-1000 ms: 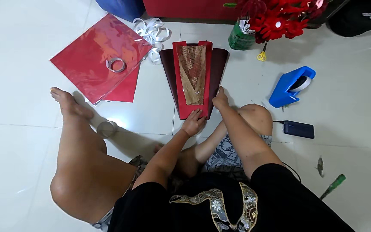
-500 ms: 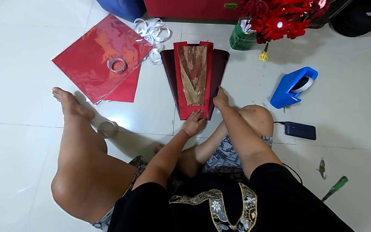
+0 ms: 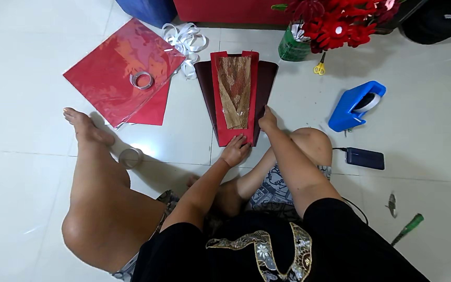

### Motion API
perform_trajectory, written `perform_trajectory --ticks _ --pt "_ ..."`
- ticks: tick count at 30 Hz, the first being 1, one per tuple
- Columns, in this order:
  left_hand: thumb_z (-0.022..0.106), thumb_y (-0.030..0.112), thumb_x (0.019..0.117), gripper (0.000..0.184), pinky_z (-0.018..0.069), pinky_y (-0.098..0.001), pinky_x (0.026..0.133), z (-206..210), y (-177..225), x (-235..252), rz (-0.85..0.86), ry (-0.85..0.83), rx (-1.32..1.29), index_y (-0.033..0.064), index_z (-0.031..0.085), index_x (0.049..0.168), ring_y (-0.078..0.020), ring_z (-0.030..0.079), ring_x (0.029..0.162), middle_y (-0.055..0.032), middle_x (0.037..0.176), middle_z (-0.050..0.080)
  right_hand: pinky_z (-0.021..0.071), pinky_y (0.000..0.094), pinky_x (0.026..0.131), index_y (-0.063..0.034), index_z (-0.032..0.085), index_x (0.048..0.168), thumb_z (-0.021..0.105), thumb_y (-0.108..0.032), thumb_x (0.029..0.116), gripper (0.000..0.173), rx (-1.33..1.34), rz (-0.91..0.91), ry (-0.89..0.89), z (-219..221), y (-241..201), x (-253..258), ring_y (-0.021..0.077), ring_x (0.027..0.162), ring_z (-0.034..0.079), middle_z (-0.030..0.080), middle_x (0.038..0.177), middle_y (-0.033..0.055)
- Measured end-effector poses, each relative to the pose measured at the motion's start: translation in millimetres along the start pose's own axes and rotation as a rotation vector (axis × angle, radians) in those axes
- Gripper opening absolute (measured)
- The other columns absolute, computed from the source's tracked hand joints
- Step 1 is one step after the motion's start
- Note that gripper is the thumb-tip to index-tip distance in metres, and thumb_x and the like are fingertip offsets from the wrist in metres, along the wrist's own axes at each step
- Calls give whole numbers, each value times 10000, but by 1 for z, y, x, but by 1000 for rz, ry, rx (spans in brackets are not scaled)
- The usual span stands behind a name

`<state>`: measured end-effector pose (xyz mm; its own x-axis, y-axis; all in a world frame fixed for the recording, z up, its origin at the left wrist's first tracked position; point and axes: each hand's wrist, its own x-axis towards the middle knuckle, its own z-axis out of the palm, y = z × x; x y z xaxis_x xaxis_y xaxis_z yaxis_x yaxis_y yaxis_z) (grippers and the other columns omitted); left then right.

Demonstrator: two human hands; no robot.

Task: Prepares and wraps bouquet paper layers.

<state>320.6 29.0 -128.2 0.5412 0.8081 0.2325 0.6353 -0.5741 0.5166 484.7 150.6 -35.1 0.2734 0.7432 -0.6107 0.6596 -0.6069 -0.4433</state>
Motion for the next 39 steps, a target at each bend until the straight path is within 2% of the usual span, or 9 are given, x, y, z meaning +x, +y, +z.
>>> perform_trajectory --ticks 6,17,26,30,39 --pt "519 185 1049 321 417 -567 1148 -4 1 0 -6 -17 0 58 720 1264 -439 554 1349 -237 1377 635 558 589 945 -209 142 1669 491 -23 1010 769 8 19 2 0 -1 1 429 1183 662 592 1383 283" --pt "515 38 1020 312 440 -555 1134 -3 0 1 -27 33 -47 67 738 1236 -438 584 1315 -238 1335 659 557 601 937 -216 156 1667 511 -10 990 792 11 11 -5 0 0 2 437 1191 655 590 1384 281" --pt "516 110 1047 295 444 -527 1139 -2 0 2 -47 34 -33 65 737 1238 -416 587 1319 -221 1338 664 557 597 951 -217 144 1670 492 3 994 792 30 22 -18 -1 -1 3 439 1214 643 572 1404 287" --pt "520 118 1048 294 444 -536 1136 -2 0 3 -46 30 -29 63 736 1240 -420 589 1316 -224 1339 662 563 593 937 -181 158 1667 506 -1 982 789 13 2 -12 -1 0 3 440 1179 659 582 1387 293" --pt "512 95 1044 299 438 -535 1142 -1 0 2 -39 21 -8 70 737 1240 -414 579 1330 -215 1349 660 564 580 935 -181 136 1669 517 -10 988 799 -52 7 -7 2 -3 0 432 1169 666 602 1363 285"
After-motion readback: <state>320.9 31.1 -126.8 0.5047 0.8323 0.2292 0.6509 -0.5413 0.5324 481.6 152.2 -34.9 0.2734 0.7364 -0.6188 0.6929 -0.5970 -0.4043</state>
